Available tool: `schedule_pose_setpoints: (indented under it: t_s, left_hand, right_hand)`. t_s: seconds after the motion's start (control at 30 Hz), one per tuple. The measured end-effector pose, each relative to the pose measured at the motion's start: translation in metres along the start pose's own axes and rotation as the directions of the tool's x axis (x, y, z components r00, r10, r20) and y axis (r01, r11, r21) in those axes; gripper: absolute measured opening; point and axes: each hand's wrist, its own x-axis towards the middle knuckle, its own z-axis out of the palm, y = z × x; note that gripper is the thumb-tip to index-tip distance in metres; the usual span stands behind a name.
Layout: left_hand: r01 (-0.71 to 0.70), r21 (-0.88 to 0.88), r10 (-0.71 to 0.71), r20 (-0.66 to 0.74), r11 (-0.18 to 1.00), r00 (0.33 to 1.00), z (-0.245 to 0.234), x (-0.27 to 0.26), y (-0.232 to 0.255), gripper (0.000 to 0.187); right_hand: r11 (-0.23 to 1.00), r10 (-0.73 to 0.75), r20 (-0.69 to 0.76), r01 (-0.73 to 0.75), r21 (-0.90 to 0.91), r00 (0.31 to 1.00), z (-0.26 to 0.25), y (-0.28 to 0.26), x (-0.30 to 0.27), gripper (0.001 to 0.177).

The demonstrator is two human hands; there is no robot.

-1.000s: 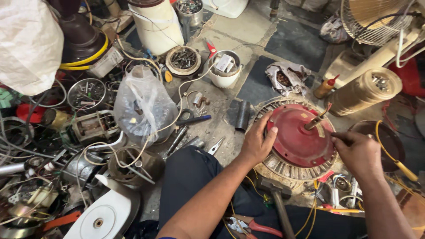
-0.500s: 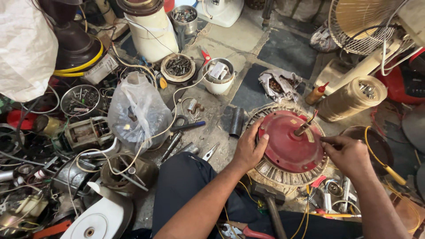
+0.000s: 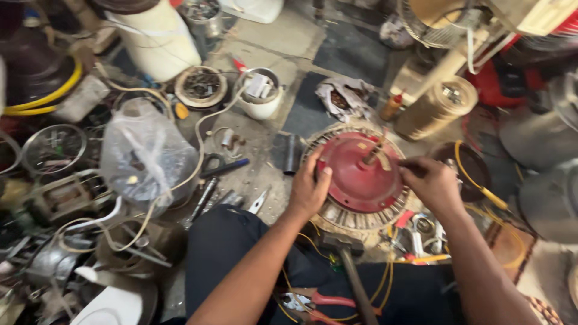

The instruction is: The person sits on the floor and works on a disassembled electric motor. They use a hammer to tap the rotor into place, then place a red plastic cover over the rotor. They use pliers to manipulate wires and a screwdriver to tighten screws on the cover.

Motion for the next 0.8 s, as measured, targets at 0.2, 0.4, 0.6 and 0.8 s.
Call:
schedule_pose_setpoints:
  t_s: [0.2,0.4,0.6,0.8]
  left_hand:
    - [-0.03,-0.035,0.03,-0.006,0.999,1.0,-0.001,0.0,0.004,0.053]
    - [-0.011,-0.023,0.011,0.01,1.0,1.0,0.001,0.001,-0.002,0.055]
    - [0.022,-0.004,-0.022,0.037,1.0,0.999,0.002,0.002,-0.01,0.056]
    - [0.013,0.015,-0.013,0.017,1.0,1.0,0.007,0.006,-0.006,0.053]
  right_hand:
    - [0.998,0.068,-0.009,-0.068,-0.014,0.998,-0.001,-0.01,-0.001,0.019]
    - [0.979,-0.2,-0.097,0.196,-0.054,0.975,0.002,-0.012,-0.01,0.02]
    - [0.983,-0.178,-0.073,0.173,-0.06,0.981,-0.002,-0.016,-0.013,0.02]
    - [0.999,-0.04,-0.041,0.039,-0.037,0.998,-0.003,-0.017,-0.012,0.019]
